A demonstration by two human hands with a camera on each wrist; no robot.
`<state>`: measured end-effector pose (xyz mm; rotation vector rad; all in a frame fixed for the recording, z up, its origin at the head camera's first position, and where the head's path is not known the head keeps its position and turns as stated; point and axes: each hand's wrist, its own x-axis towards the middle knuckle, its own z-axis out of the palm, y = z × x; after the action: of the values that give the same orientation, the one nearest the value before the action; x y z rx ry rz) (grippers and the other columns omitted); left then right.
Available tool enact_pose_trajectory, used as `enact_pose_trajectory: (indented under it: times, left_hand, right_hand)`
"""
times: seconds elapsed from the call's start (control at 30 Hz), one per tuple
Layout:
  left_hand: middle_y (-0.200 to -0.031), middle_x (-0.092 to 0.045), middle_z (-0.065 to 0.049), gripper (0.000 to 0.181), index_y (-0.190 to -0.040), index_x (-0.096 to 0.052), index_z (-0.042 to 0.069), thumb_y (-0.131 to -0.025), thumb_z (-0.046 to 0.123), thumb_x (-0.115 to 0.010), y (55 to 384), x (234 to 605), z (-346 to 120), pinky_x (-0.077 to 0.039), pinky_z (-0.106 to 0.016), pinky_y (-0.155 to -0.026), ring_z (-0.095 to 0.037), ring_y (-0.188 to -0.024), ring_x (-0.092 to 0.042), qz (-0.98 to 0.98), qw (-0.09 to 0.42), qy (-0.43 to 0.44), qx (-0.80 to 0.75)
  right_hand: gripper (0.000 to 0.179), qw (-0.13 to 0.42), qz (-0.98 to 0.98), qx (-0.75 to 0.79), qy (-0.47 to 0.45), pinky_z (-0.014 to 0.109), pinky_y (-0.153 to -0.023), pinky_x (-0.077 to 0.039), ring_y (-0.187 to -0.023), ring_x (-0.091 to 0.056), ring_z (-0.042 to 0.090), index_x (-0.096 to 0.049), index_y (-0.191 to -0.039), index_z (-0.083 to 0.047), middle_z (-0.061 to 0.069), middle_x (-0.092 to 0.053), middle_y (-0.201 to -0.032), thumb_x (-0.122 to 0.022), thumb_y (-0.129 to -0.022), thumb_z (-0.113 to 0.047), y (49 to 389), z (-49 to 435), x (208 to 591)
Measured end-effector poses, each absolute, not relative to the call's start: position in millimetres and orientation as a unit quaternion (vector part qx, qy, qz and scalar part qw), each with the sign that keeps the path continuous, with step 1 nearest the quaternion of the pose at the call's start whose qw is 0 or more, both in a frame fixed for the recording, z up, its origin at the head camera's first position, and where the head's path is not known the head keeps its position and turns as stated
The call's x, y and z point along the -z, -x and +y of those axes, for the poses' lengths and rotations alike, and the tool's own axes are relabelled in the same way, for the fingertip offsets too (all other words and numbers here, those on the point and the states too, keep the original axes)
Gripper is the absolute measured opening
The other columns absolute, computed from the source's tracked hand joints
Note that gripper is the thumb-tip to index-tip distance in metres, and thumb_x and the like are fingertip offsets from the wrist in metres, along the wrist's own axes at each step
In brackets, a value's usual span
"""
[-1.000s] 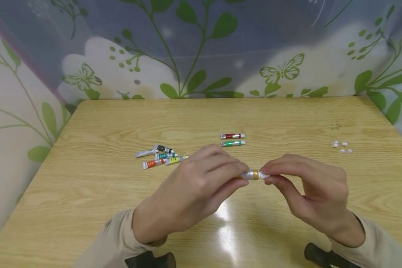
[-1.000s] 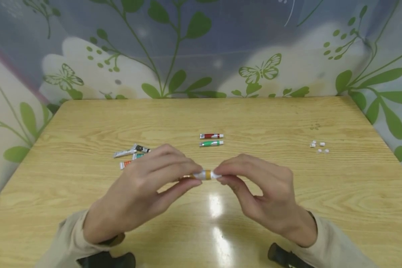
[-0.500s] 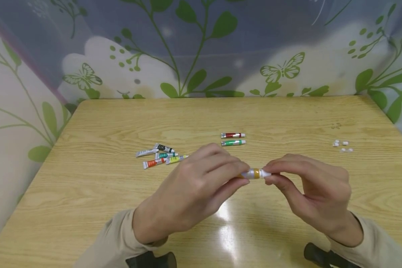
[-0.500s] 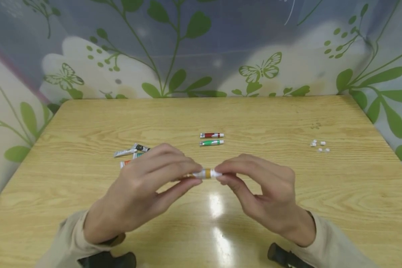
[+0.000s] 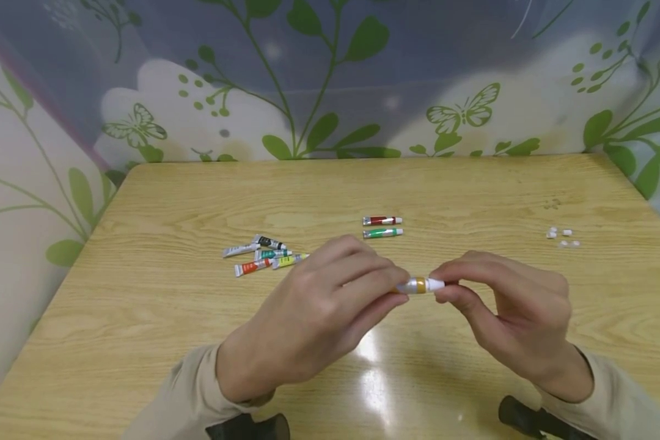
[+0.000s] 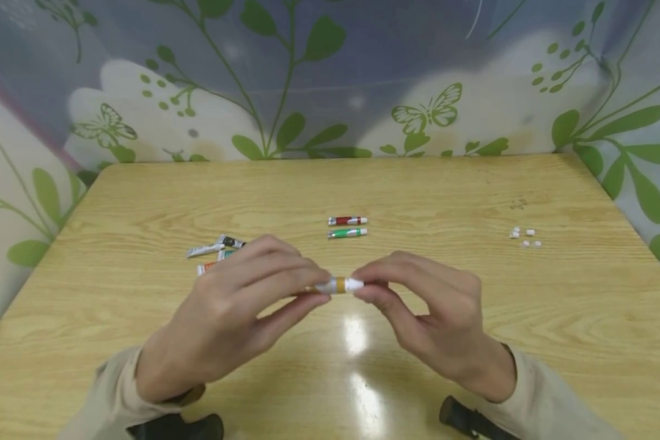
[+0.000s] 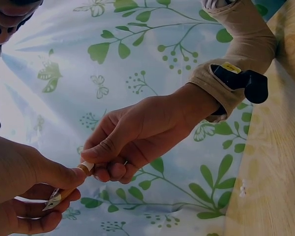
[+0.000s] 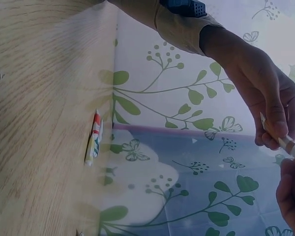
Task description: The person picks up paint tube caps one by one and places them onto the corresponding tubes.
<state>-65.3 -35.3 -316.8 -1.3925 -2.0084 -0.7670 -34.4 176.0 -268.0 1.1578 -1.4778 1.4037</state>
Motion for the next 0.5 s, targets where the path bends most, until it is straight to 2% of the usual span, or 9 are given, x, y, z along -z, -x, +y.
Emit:
enact_pose_trajectory:
  times: [0.5]
  left_hand:
    - [-0.124, -0.062, 0.011, 0.034, -0.129, -0.061, 0.023, -0.095, 0.025, -0.062, 64.5, 307.5, -34.7, -0.045, -0.03, -0.095, -0.012, -0.108, -0.054, -0.763, 0.279, 0.514, 0.275]
  right_hand:
    - [0.019, 0.416, -0.596, -0.514, -0.455, 0.02, -0.066, -0.052, -0.062, -0.064, 0.021, -0.066, -0.08, 0.014, 0.019, -0.068, -0.072, -0.074, -0.083, -0.003, 34.0, 174.0, 266.0]
